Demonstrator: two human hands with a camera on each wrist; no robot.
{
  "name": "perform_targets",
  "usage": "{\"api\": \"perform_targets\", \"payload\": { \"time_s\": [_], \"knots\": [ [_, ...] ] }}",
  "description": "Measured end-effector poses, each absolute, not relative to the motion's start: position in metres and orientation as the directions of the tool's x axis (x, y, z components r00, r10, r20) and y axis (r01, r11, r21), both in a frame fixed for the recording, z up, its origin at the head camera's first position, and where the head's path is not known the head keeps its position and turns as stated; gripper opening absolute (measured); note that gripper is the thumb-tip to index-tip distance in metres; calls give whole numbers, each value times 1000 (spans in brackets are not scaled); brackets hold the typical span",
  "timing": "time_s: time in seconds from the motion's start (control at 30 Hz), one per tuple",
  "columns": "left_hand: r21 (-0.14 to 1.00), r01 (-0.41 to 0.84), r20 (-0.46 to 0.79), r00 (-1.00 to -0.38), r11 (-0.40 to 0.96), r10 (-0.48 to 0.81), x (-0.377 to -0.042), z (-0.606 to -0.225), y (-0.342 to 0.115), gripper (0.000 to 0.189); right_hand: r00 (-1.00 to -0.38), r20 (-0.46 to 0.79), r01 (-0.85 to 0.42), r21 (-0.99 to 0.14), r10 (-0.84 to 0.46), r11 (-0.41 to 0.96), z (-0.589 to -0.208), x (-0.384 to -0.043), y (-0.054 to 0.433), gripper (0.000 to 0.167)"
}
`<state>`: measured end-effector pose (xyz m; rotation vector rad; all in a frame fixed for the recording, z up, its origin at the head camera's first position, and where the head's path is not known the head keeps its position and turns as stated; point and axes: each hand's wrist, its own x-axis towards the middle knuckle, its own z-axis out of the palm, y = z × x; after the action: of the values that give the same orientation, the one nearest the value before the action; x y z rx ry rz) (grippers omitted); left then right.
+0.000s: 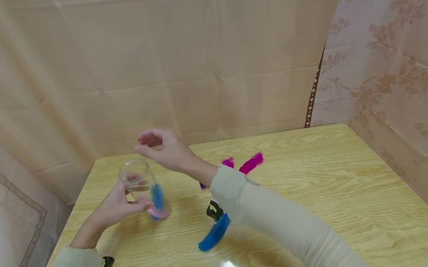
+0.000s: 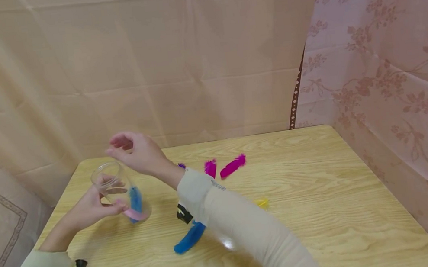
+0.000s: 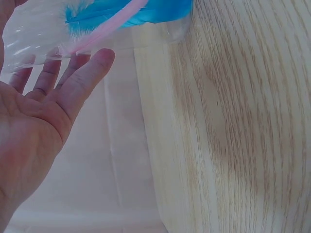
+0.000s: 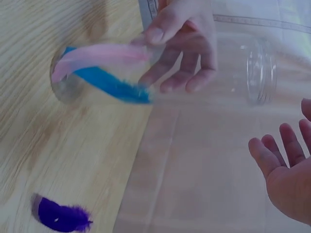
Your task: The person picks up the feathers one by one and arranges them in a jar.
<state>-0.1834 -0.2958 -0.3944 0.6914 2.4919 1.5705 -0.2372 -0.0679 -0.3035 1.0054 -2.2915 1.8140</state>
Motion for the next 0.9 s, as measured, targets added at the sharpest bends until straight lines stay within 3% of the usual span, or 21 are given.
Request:
{"api": "perform_targets", "payload": {
  "time_s": [0.43, 0.9],
  "knots": [
    [878, 289, 113, -900, 382, 422, -183, -395, -298, 68, -842, 331, -473, -832, -426, 290, -316, -261, -38, 48],
    [882, 295, 119, -894, 367, 431, -182, -393, -298, 68, -864, 264, -441, -807, -429, 393, -337, -281, -11, 55]
  ]
}}
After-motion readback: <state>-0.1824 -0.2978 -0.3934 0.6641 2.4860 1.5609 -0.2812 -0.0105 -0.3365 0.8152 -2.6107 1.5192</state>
